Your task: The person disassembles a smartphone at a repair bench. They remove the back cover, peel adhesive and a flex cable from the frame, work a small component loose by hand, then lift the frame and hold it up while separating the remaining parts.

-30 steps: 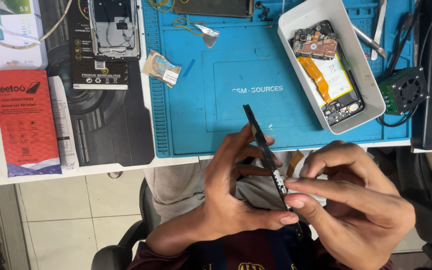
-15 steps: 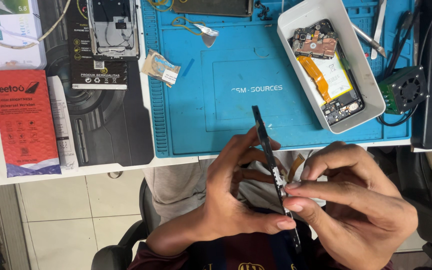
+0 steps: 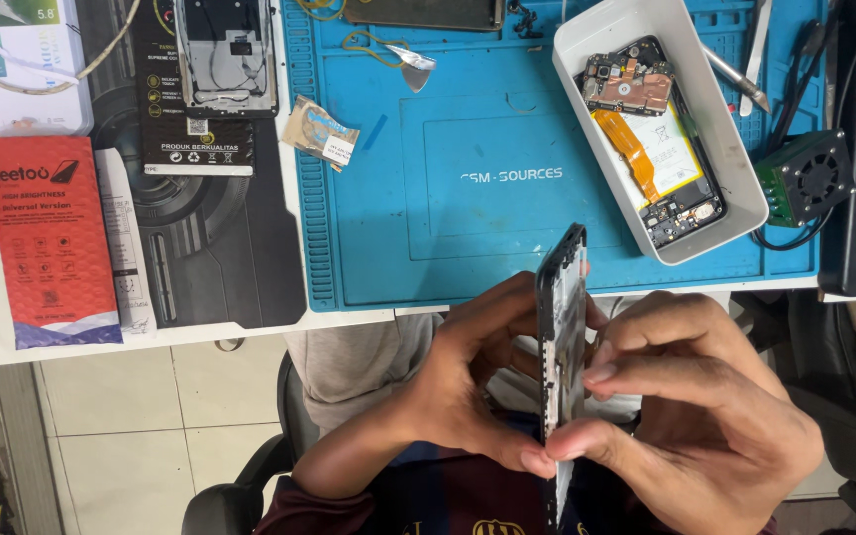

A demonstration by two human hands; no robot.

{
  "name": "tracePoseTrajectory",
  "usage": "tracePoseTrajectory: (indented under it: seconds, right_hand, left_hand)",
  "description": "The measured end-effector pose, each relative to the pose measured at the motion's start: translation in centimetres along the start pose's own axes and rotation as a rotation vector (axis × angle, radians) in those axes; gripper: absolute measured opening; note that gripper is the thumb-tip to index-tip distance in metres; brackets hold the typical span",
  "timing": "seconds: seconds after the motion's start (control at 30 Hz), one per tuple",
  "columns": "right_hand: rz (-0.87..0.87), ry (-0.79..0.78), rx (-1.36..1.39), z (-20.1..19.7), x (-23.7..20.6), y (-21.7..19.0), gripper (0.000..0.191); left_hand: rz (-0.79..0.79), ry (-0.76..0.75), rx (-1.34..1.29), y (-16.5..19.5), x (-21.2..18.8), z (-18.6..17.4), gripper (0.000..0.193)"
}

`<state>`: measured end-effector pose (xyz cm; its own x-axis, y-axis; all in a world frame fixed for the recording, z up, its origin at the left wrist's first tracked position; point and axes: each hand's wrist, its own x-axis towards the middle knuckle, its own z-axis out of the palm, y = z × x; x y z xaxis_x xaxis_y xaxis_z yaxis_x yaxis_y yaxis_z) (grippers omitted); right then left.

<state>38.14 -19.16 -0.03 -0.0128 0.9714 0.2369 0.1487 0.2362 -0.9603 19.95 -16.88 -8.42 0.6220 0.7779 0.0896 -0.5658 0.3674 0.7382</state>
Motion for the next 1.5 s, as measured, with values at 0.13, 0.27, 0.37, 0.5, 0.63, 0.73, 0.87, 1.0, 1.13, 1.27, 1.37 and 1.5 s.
tracePoseTrajectory:
  seconds: [0.13,0.27,0.37,0.5,0.63,0.73,0.87,1.0,1.13,1.27,1.37,1.5]
  right_hand:
    - [0.004,-0.003,-0.042,-0.1,0.1,0.0,0.041]
    - [0.01,-0.023,-0.042,-0.2,0.3,-0.2,0.041]
    - [0.021,-0.071,-0.067,-0.6,0.4,-0.5,0.039]
    - [-0.002,-0.13,-0.09,-0.9,0.7,-0.5,0.039]
    - [-0.027,-0.172,-0.18,-1.3,0.9,-0.6,0.041]
    - [-0.046,-0.229,-0.284,-2.2,1.1,-0.9,0.039]
    - [-0.04,-0.171,-0.374,-2.1,0.6,-1.1,0.037]
    - [-0.038,-0.174,-0.434,-2.1,0.4,-1.4,0.036]
    - [-0.042,-0.178,-0.481,-2.0,0.6,-1.5,0.039]
    - [-0.049,-0.156,-0.513,-1.8,0.5,-1.6,0.038]
    - [-0.063,-0.154,-0.534,-1.7,0.5,-1.6,0.038]
    - [-0.042,-0.145,-0.625,-1.6,0.2,-1.9,0.038]
  left_hand:
    - [-0.035,0.004,-0.029,-0.1,0.2,-0.1,0.113]
    - [-0.026,-0.021,-0.046,-0.1,0.0,-0.1,0.114]
    - [-0.065,-0.015,-0.067,0.0,-0.1,0.0,0.118]
    - [-0.066,-0.018,-0.067,0.0,0.0,0.0,0.119]
    - [-0.026,0.01,0.059,0.0,-0.1,-0.2,0.118]
    - [0.134,0.106,0.371,0.0,-0.2,-0.1,0.116]
    - [0.26,0.306,0.742,0.2,-0.6,0.2,0.116]
    - [0.33,0.434,0.957,0.5,-0.8,0.8,0.118]
    - [0.384,0.497,1.076,0.6,-0.7,1.2,0.121]
    - [0.415,0.519,1.134,0.6,-0.7,1.3,0.123]
    - [0.418,0.519,1.158,0.7,-0.8,1.2,0.123]
    - [0.482,0.53,1.233,0.7,-0.8,1.1,0.119]
